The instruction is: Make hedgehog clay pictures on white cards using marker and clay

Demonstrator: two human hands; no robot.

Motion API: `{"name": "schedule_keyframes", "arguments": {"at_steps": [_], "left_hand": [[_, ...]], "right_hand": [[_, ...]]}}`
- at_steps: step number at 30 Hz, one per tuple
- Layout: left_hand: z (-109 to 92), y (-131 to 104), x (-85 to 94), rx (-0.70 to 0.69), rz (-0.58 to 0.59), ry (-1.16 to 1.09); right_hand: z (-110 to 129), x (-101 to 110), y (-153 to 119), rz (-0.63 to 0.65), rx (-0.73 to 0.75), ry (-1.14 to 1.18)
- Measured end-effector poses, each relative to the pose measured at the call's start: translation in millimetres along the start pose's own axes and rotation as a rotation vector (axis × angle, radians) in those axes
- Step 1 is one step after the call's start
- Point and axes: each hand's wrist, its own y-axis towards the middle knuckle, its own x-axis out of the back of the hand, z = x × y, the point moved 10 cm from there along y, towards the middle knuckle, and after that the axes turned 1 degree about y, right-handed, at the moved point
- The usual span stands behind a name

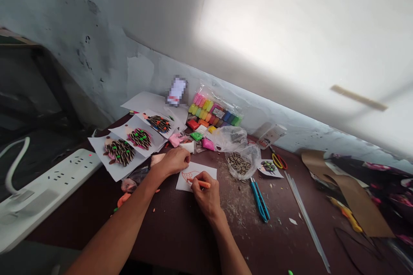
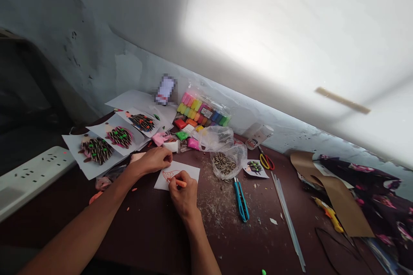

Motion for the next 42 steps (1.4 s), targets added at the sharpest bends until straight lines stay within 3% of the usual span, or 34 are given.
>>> {"name": "schedule_keyframes", "arguments": {"at_steps": [10, 16, 22, 42], "left_hand": [[-1.6, -1.5, 2.2, 0.000, -0.006, -0.003], [-2.5, -2.2, 2.2, 0.004, 0.004, -0.007], [-3.1, -2.7, 2.3, 0.010, 0.027, 0.003], [-1.9, 0.6, -1.5, -0.019, 0.006, 0.030]], "right_hand": [[4.9, 0.9, -1.0, -0.002, 0.018, 0.014], [-5.0, 20.6, 2.2, -0.116, -0.036, -0.016], [-6.5, 25.1, 3.7, -0.128, -0.018, -0.028], [-12.5, 9.1, 5.1, -0.038, 0.009, -0.029]]}}
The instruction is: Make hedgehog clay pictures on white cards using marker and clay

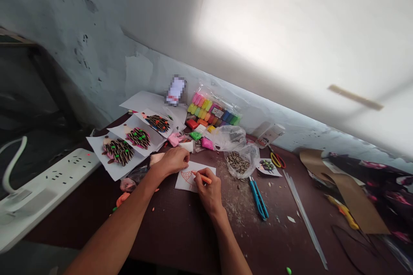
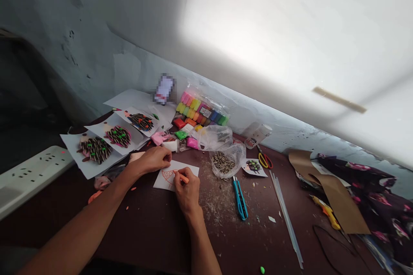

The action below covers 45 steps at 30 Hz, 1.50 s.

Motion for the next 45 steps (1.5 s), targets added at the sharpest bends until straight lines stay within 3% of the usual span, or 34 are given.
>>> {"name": "schedule_keyframes", "arguments": {"at_steps": [17, 45], "left_hand": [[1.0, 0.0, -0.1, 0.005, 0.000, -0.007], [-0.6, -2.3, 1.8, 0.021, 0.007, -0.003]], "right_hand": [[-0.6, 13.0, -0.4, -0.086, -0.022, -0.018], [1.7, 7.9, -0.8, -0.055, 0.007, -0.050]]}}
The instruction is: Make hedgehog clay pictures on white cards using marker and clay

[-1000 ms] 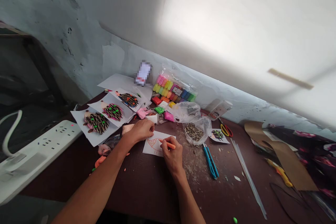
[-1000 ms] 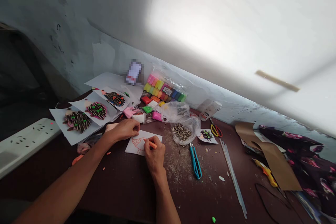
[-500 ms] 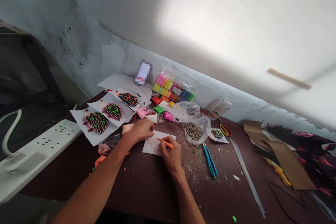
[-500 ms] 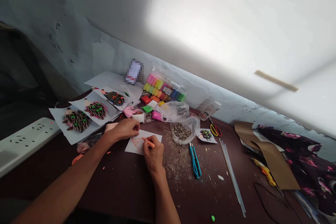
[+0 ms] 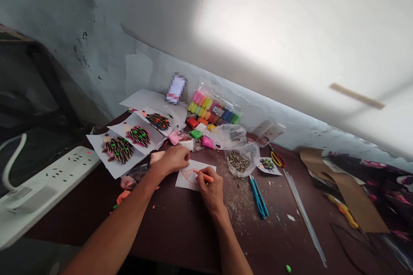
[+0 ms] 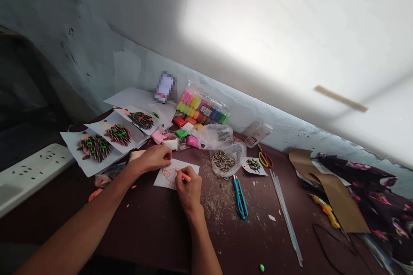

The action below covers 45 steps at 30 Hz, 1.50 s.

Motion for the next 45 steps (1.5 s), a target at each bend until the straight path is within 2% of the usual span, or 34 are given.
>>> {"name": "schedule_keyframes", "arguments": {"at_steps": [7, 13, 24, 45], "left_hand": [[-2.3, -2.2, 2.1, 0.010, 0.020, 0.004], [-2.4, -1.6, 1.9, -0.003, 0.011, 0.000], [0.0, 0.2, 0.0, -0.003, -0.012, 0.010], [-0.9, 0.1, 0.7, -0.010, -0.018, 0.000]], "right_hand": [[1.1, 0.0, 0.1, 0.009, -0.022, 0.028], [6.5, 10.4, -1.6, -0.048, -0.028, 0.031], [2.6, -1.0, -3.7, 0.008, -0.010, 0.021], [6.2, 0.3, -6.2, 0.018, -0.045, 0.090]]}}
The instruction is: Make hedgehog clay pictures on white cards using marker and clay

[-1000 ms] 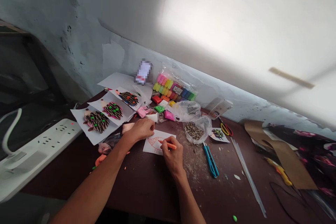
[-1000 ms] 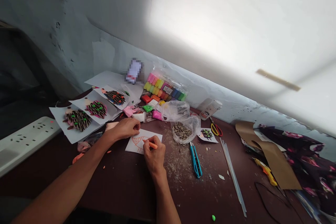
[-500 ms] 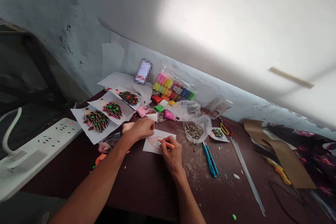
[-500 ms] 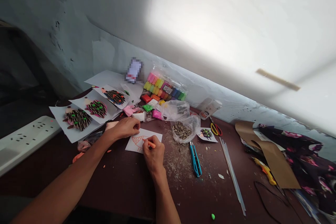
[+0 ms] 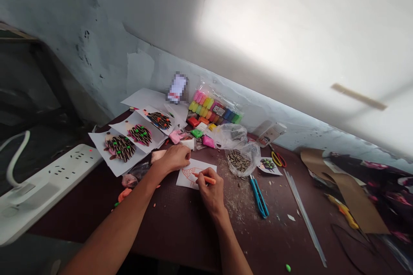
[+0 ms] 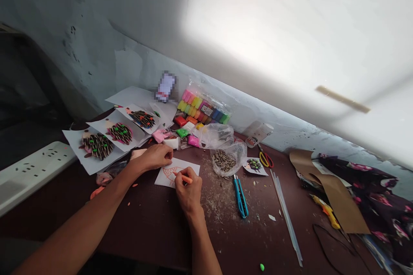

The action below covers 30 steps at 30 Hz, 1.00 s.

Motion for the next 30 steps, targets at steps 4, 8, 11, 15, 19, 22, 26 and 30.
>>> {"name": "schedule_keyframes", "arguments": {"at_steps": [4, 8, 11, 15, 19, 22, 26, 30], "left_hand": [[0.2, 0.6, -1.3, -0.002, 0.017, 0.004], [0.4, 0.7, -2.0, -0.010, 0.020, 0.008], [0.6, 0.4, -1.8, -0.010, 0.016, 0.007], [-0.6, 0.8, -2.1, -0.022, 0.014, 0.000], [-2.7, 1.9, -4.3, -0.042, 0.016, -0.011], [-3.5, 2.2, -5.3, -0.050, 0.014, -0.010], [-3.1, 1.9, -5.7, -0.044, 0.016, -0.003], [-2.3, 2.4, -6.6, -0.040, 0.020, -0.002]], "right_hand": [[5.8, -6.1, -1.7, 0.028, 0.042, -0.019], [8.1, -11.7, -2.4, 0.053, 0.058, -0.006], [9.1, -13.5, -2.8, 0.058, 0.073, -0.014], [9.7, -12.8, -3.1, 0.054, 0.077, -0.020], [9.2, -2.4, -3.3, -0.015, 0.078, -0.057], [7.1, 6.4, -4.7, -0.078, 0.078, -0.087], [4.1, 5.1, -6.2, -0.072, 0.080, -0.096], [2.5, -2.6, -6.1, -0.028, 0.085, -0.083]]}}
